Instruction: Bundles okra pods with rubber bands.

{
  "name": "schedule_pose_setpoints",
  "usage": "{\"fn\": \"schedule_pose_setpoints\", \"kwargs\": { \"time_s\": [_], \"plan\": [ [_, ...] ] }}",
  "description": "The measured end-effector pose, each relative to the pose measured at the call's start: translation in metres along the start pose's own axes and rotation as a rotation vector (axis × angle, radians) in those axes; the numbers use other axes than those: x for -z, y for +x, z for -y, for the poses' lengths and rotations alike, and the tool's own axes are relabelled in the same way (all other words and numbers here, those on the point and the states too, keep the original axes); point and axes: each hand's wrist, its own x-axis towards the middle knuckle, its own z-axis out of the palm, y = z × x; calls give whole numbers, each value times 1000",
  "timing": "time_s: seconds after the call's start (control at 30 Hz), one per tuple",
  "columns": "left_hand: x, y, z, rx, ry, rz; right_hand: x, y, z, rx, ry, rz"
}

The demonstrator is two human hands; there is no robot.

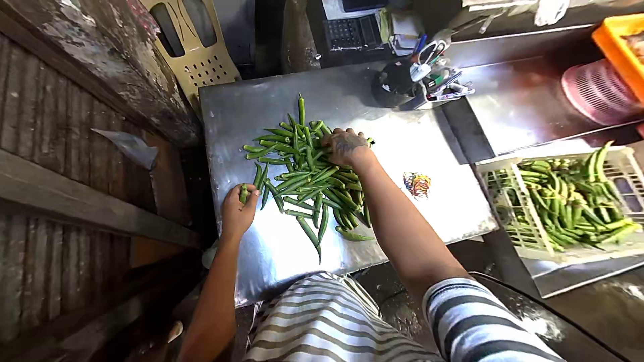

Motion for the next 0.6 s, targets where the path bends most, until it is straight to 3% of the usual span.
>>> {"fn": "schedule_pose_setpoints", "kwargs": {
  "time_s": [0.17, 0.27, 0.33, 0.47, 0.6],
  "plan": [
    [0, 10, -22, -49, -16, 42, -31, -32, -12, 53, -9, -186],
    [-22, 17, -37, -173, -84, 112, -37, -59, -10, 31, -44, -207],
    [-39, 21, -53, -162, -173, 179, -34, -78, -10, 26, 8, -313],
    [-75, 14, -81, 181, -629, 376, -29, -119, -3, -92, 224, -444],
    [-102, -2, -96, 400, -1057, 474, -68, -161, 23, -73, 561, -534]
  ]
}}
